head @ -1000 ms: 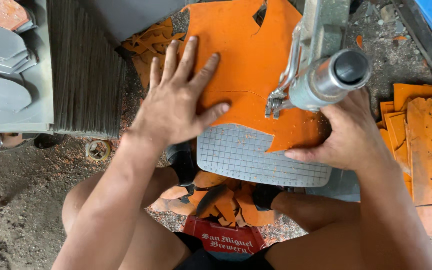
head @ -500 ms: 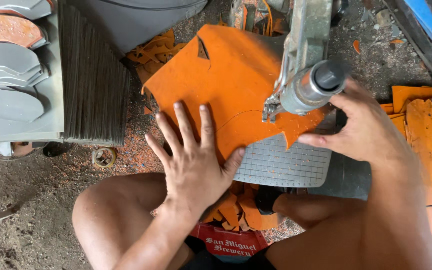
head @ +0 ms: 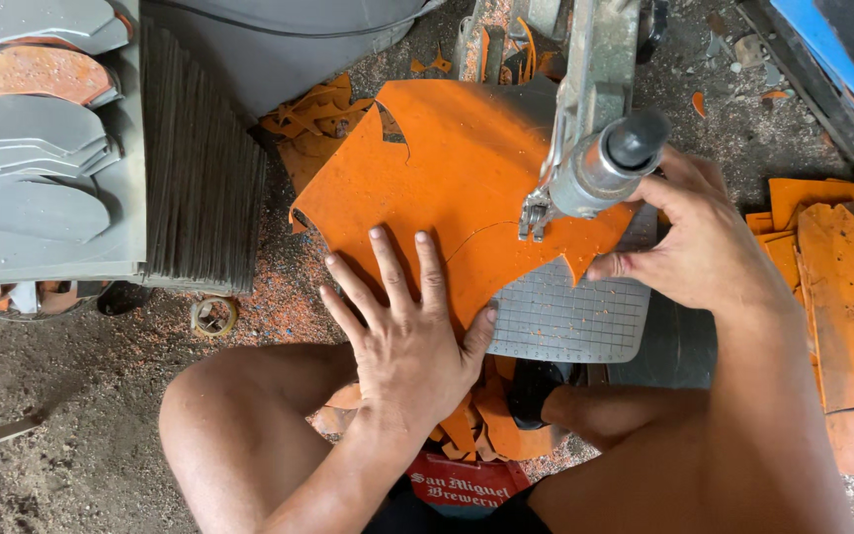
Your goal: The person uses a vertical cutting machine to cut orange rubber sheets into specific shapes. They guide the material under the blade, rotate and reposition the sheet as needed, and remove cut pieces to continue the process.
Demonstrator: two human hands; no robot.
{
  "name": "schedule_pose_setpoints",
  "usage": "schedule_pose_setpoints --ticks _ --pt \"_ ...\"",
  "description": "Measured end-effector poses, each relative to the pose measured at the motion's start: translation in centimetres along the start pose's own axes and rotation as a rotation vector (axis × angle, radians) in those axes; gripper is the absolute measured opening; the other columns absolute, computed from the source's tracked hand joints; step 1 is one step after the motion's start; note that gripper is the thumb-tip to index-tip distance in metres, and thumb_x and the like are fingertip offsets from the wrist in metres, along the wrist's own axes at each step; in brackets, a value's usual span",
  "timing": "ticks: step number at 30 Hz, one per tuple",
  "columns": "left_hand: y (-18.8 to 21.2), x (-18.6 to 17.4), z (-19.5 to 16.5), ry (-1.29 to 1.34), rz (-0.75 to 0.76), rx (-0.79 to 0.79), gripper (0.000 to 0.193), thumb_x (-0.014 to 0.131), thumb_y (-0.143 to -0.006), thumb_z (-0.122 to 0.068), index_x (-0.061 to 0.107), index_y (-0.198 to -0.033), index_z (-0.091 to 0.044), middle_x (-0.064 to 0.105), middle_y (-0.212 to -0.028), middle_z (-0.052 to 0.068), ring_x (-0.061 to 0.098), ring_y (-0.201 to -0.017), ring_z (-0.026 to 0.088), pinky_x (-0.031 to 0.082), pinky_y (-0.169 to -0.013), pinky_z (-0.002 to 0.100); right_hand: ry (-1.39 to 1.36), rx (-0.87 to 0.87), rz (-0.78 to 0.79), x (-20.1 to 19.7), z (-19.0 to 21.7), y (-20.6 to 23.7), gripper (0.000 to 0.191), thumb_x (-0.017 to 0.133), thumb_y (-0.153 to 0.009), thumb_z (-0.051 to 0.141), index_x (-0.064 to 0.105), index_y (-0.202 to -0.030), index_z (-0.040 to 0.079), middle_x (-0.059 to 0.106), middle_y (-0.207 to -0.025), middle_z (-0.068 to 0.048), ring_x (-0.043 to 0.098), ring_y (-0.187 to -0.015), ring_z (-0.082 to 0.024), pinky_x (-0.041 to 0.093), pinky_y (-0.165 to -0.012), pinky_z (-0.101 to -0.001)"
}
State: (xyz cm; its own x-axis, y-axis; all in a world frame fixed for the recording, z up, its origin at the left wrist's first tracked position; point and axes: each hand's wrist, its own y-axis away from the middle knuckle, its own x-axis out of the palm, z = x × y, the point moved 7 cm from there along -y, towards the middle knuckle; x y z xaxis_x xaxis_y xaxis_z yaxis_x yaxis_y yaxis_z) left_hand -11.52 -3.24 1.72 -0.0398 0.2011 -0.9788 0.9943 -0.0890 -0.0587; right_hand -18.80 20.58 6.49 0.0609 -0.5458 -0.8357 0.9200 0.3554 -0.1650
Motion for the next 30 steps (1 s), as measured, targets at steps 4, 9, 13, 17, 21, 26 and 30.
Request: schedule_pose_setpoints --ticks 4,9,13,17,21,26,30 --pt "0.5 -0.1 -0.4 -0.011 -0.011 -0.013 0.091 0.042 -0.093 -0.069 0.03 -0.156 -0.005 0.019 -0.158 0.037 0.011 -0.137 0.073 0.012 -0.106 0.081 0.068 0.001 -0.032 -0.2 0.8 -0.2 0.075 0.095 -0.057 0.032 0.069 -0.126 0.016 0.06 -0.147 -0.007 0.053 -0.134 -0.036 0.038 -0.113 -0.0525" --pt "0.8 -0.4 -0.9 -0.016 -0.011 -0.022 0.089 0.043 -0.093 -0.068 0.031 -0.155 -0.005 0.02 -0.157 0.036 0.013 -0.138 0.07 0.013 -0.105 0.082 0.045 0.1 -0.015 -0.1 0.7 -0.3 0.076 0.095 -0.055 0.027 0.07 -0.126 0.019 0.062 -0.144 -0.004 0.052 -0.132 -0.035 0.038 -0.114 -0.0499" --pt "0.7 -0.3 -0.7 -0.004 0.037 0.008 0.089 0.043 -0.092 -0.068 0.028 -0.158 -0.009 0.02 -0.16 0.032 0.012 -0.145 0.06 0.012 -0.103 0.084 0.049 0.045 0.008 -0.1 0.5 -0.5 0.081 0.095 -0.053 0.028 0.068 -0.129 0.018 0.059 -0.148 -0.005 0.048 -0.139 -0.035 0.038 -0.118 -0.0508" --pt "-0.3 -0.4 -0.1 0.016 0.062 0.088 0.087 0.041 -0.091 -0.071 0.026 -0.158 -0.018 0.019 -0.163 0.024 0.009 -0.145 0.059 0.013 -0.101 0.085 0.157 0.154 0.029 0.1 -0.8 0.4 0.078 0.097 -0.051 0.033 0.071 -0.122 0.014 0.055 -0.151 -0.008 0.044 -0.141 -0.038 0.039 -0.114 -0.0533" --pt "-1.1 -0.5 0.0 -0.006 0.096 0.148 0.087 0.037 -0.09 -0.075 0.026 -0.158 -0.021 0.019 -0.165 0.019 0.01 -0.146 0.056 0.015 -0.097 0.086 0.195 0.251 0.034 0.4 -1.8 1.2 0.07 0.097 -0.052 0.037 0.073 -0.112 0.01 0.053 -0.155 -0.006 0.042 -0.142 -0.039 0.041 -0.114 -0.053" --pt "-1.4 -0.8 0.2 -0.011 0.101 0.202 0.085 0.035 -0.092 -0.075 0.028 -0.159 -0.022 0.021 -0.165 0.015 0.014 -0.148 0.049 0.018 -0.098 0.086 0.188 0.221 0.006 0.3 -1.5 2.0 0.066 0.096 -0.054 0.038 0.075 -0.111 0.011 0.048 -0.16 -0.008 0.039 -0.145 -0.04 0.039 -0.115 -0.0537" --pt "-1.5 -1.0 0.2 -0.029 0.075 0.222 0.082 0.036 -0.093 -0.073 0.031 -0.158 -0.024 0.023 -0.165 0.014 0.017 -0.148 0.048 0.018 -0.099 0.087 0.205 0.251 0.008 0.6 -1.6 2.3 0.066 0.096 -0.055 0.037 0.076 -0.113 0.012 0.047 -0.161 -0.008 0.039 -0.146 -0.041 0.038 -0.114 -0.054"
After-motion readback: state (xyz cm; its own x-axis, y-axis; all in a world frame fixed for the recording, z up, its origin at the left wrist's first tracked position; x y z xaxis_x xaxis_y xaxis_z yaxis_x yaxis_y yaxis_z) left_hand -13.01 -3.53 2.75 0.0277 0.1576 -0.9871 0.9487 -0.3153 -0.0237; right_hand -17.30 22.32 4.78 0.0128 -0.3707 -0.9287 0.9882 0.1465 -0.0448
